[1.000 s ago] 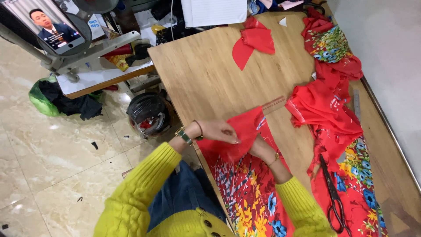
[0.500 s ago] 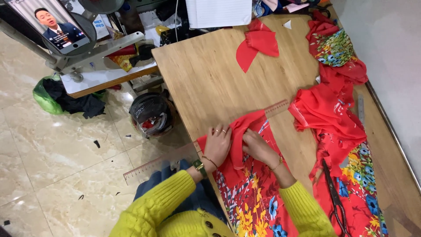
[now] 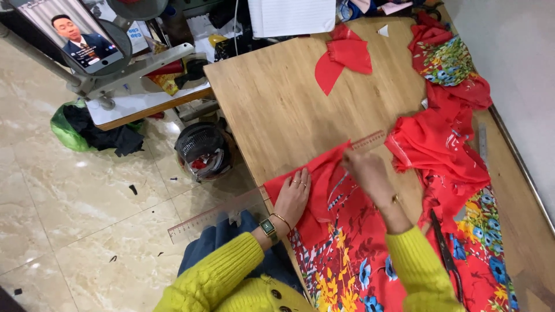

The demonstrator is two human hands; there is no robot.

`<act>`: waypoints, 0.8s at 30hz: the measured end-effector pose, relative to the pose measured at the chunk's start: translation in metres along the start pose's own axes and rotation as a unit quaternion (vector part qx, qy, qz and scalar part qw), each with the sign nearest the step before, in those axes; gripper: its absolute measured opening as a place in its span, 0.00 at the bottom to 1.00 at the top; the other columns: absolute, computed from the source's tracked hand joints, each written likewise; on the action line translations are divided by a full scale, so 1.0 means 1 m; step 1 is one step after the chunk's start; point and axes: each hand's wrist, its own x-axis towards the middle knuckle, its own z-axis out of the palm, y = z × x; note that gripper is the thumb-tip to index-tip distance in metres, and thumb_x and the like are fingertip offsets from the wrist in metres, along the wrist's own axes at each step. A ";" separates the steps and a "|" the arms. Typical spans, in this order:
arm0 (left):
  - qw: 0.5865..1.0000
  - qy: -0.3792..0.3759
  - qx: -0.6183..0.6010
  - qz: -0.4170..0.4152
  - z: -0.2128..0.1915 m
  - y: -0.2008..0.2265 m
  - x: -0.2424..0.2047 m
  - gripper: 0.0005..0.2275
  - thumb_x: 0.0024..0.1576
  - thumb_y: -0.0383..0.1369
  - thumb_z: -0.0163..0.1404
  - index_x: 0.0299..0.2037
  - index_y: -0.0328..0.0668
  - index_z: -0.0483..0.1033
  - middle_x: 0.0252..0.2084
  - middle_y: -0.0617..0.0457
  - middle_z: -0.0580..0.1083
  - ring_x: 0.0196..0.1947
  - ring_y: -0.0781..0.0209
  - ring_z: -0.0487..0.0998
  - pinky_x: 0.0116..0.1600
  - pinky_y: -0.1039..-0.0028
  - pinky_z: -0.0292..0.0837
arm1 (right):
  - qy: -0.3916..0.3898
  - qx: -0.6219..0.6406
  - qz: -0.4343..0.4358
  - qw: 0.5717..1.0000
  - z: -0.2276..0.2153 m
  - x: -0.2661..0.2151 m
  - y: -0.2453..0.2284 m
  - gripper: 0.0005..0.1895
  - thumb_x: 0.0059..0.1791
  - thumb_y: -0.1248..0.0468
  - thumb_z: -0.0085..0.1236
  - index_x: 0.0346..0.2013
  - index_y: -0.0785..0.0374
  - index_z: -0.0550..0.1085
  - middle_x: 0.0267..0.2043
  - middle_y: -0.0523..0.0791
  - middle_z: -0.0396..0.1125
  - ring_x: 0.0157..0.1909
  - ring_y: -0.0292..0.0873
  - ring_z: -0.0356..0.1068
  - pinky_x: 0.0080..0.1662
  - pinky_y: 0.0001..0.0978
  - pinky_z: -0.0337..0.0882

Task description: The person marks a red floral fabric with white chalk while using a clear ruler to guide straight lines. They fold the fabric, reposition the ruler, and continue marking different sections of the material on a wooden table.

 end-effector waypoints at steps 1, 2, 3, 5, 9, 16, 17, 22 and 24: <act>1.000 0.000 -0.001 0.001 0.003 0.002 0.001 0.22 0.64 0.30 0.38 0.69 0.33 0.59 0.72 0.36 0.59 0.69 0.43 0.61 0.65 0.56 0.57 | -0.001 0.000 0.002 1.000 -0.008 0.007 -0.010 0.08 0.50 0.54 0.58 0.39 0.52 0.77 0.30 0.52 0.74 0.40 0.58 0.77 0.44 0.51 0.75; 1.000 -0.028 -0.010 -0.004 0.006 0.003 0.002 0.24 0.64 0.35 0.41 0.70 0.35 0.57 0.73 0.37 0.57 0.70 0.43 0.59 0.66 0.55 0.56 | 0.003 0.056 -0.024 0.998 -0.017 0.017 -0.020 0.09 0.51 0.54 0.57 0.37 0.55 0.76 0.31 0.53 0.74 0.42 0.60 0.77 0.44 0.51 0.75; 0.998 -0.056 -0.018 -0.009 0.008 0.003 0.003 0.27 0.64 0.40 0.44 0.71 0.36 0.55 0.74 0.37 0.55 0.71 0.43 0.57 0.67 0.54 0.55 | 0.007 0.111 -0.051 0.992 -0.026 0.026 -0.031 0.11 0.51 0.54 0.57 0.36 0.59 0.75 0.33 0.55 0.74 0.43 0.63 0.76 0.44 0.51 0.75; 0.998 -0.056 -0.012 -0.007 0.021 0.003 0.003 0.29 0.63 0.42 0.45 0.72 0.38 0.53 0.75 0.38 0.53 0.72 0.43 0.56 0.68 0.54 0.54 | -0.016 0.148 -0.112 0.983 -0.016 0.045 -0.040 0.08 0.51 0.56 0.57 0.36 0.57 0.75 0.35 0.51 0.75 0.46 0.59 0.76 0.46 0.49 0.75; 0.998 -0.059 -0.015 -0.012 0.028 0.005 0.005 0.30 0.63 0.44 0.43 0.73 0.40 0.51 0.75 0.39 0.52 0.73 0.43 0.54 0.69 0.52 0.52 | -0.087 0.216 -0.228 0.945 -0.002 0.075 -0.054 0.03 0.51 0.63 0.56 0.38 0.56 0.76 0.38 0.47 0.76 0.50 0.54 0.75 0.51 0.46 0.74; 0.998 -0.055 -0.002 -0.024 0.027 0.010 0.005 0.31 0.63 0.45 0.44 0.73 0.42 0.51 0.74 0.41 0.53 0.73 0.43 0.53 0.70 0.51 0.50 | -0.080 0.141 -0.260 0.952 0.015 0.082 -0.058 0.06 0.50 0.54 0.57 0.36 0.50 0.78 0.37 0.42 0.76 0.47 0.49 0.76 0.49 0.43 0.74; 0.997 -0.070 0.004 -0.029 0.021 0.010 0.005 0.31 0.63 0.45 0.44 0.74 0.43 0.50 0.75 0.42 0.52 0.74 0.45 0.53 0.70 0.51 0.51 | -0.083 0.106 -0.276 0.952 0.013 0.081 -0.053 0.07 0.52 0.53 0.55 0.36 0.50 0.74 0.38 0.41 0.75 0.48 0.48 0.75 0.49 0.42 0.73; 0.995 -0.090 -0.012 -0.035 0.011 0.009 0.006 0.31 0.63 0.46 0.44 0.74 0.42 0.51 0.75 0.41 0.52 0.73 0.45 0.54 0.70 0.51 0.52 | -0.040 -0.062 -0.238 0.968 0.045 0.096 0.013 0.06 0.55 0.56 0.46 0.41 0.44 0.73 0.44 0.36 0.73 0.55 0.41 0.72 0.56 0.35 0.70; 0.994 -0.101 -0.014 -0.033 0.008 0.009 0.007 0.31 0.64 0.46 0.44 0.74 0.42 0.51 0.75 0.41 0.52 0.73 0.45 0.54 0.70 0.51 0.52 | -0.039 -0.062 -0.250 0.965 0.102 0.125 0.083 0.13 0.56 0.57 0.42 0.55 0.49 0.69 0.57 0.44 0.67 0.67 0.51 0.63 0.67 0.45 0.61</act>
